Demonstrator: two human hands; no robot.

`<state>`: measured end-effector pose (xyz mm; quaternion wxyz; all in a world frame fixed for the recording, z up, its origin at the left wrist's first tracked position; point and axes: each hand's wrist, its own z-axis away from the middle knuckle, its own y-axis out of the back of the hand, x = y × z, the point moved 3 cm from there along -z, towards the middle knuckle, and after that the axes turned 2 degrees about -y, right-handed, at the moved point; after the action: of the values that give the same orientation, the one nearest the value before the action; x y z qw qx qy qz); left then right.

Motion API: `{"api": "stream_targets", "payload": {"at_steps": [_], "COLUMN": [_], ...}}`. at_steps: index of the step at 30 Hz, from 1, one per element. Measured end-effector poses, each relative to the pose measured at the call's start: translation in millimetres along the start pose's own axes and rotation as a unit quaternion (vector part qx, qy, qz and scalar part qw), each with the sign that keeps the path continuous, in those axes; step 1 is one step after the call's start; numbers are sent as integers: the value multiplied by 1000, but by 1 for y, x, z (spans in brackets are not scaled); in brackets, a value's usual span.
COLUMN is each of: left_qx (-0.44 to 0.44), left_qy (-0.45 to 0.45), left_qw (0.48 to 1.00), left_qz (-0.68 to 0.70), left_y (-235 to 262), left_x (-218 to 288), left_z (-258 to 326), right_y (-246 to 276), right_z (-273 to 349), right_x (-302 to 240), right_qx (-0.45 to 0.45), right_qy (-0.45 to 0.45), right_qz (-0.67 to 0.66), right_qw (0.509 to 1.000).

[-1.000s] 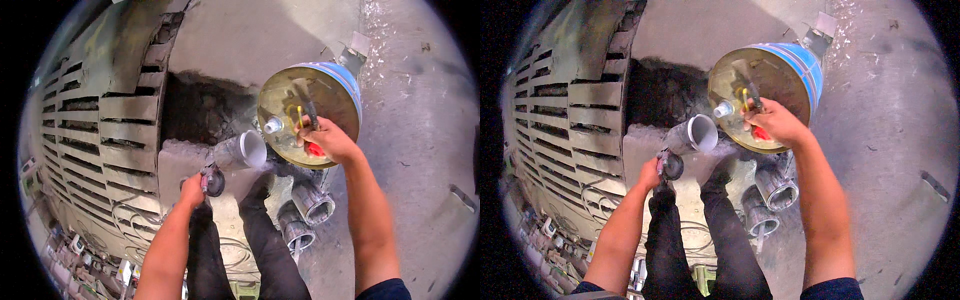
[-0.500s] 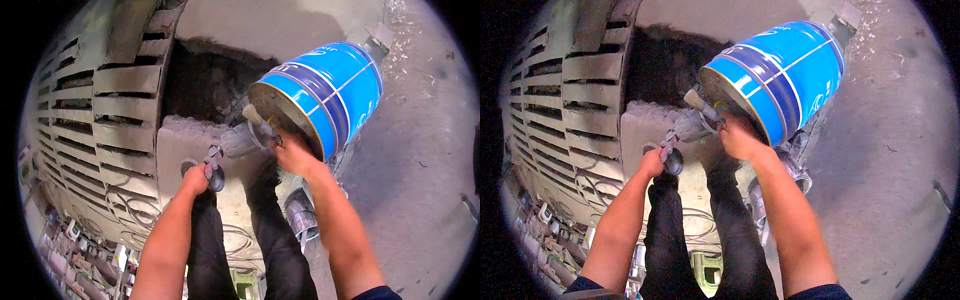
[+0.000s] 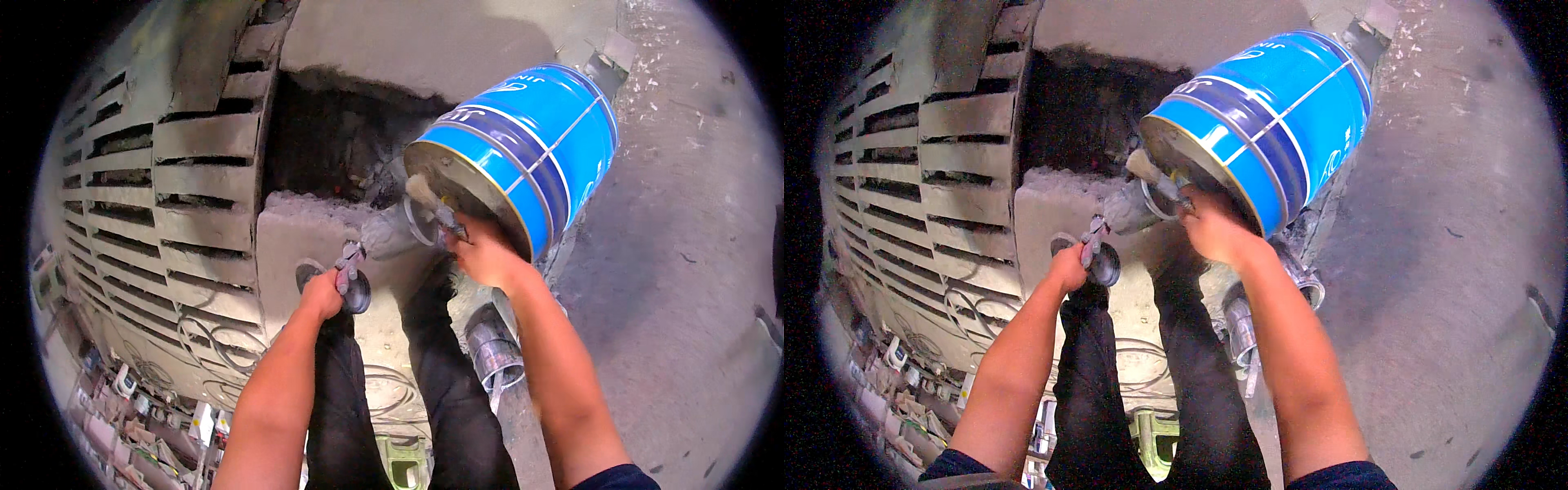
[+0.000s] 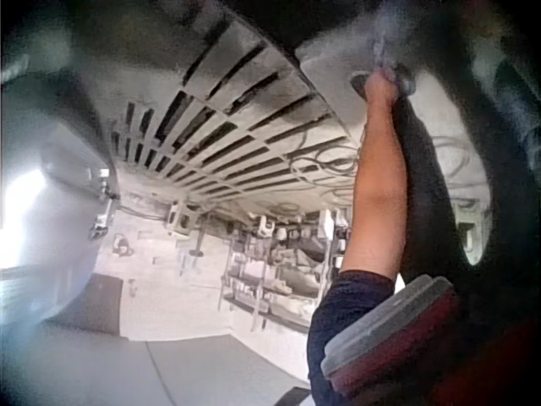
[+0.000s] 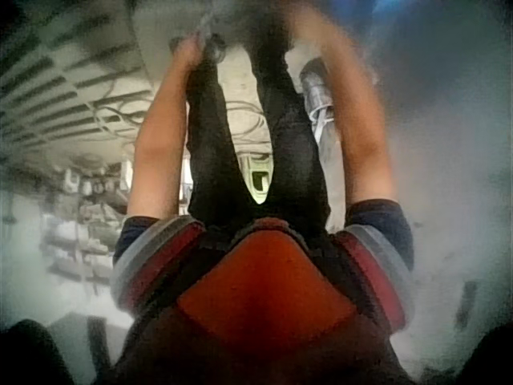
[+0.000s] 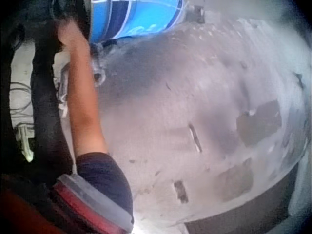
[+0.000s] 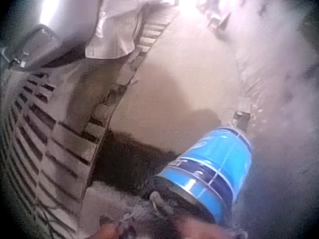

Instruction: The person opens a paint can and uses a brush to stir the contents. They then pour the paint into a spray gun cup and continue to mix it with the brush. The person repeatedly scoops paint from the can into the cup and stirs it.

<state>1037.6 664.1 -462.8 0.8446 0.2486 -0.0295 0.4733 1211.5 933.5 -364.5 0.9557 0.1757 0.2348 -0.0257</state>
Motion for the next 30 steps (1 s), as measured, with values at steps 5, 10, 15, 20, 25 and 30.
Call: {"api": "stream_targets", "payload": {"at_steps": [5,10,15,20,25,30], "left_qx": [7,36,41,53,55,85], "left_qy": [-32,-79,-109,-173,-207,-233], "left_qw": [999,996,992,981,970,955], "left_qz": [20,2,45,75,116,162], "left_y": [24,39,50,62,80,105], "left_x": [27,59,95,114,126,141], "left_z": [13,21,30,41,53,68], "right_y": [51,123,202,265,316,351], "right_z": [24,44,63,73,69,59], "right_x": [-1,5,17,33,52,81], "right_qx": [-78,-36,20,79,155,210], "right_qy": [-40,53,19,7,-12,-41], "right_qz": [-223,-207,-157,-93,9,1], "right_qw": [971,976,987,993,988,977]}}
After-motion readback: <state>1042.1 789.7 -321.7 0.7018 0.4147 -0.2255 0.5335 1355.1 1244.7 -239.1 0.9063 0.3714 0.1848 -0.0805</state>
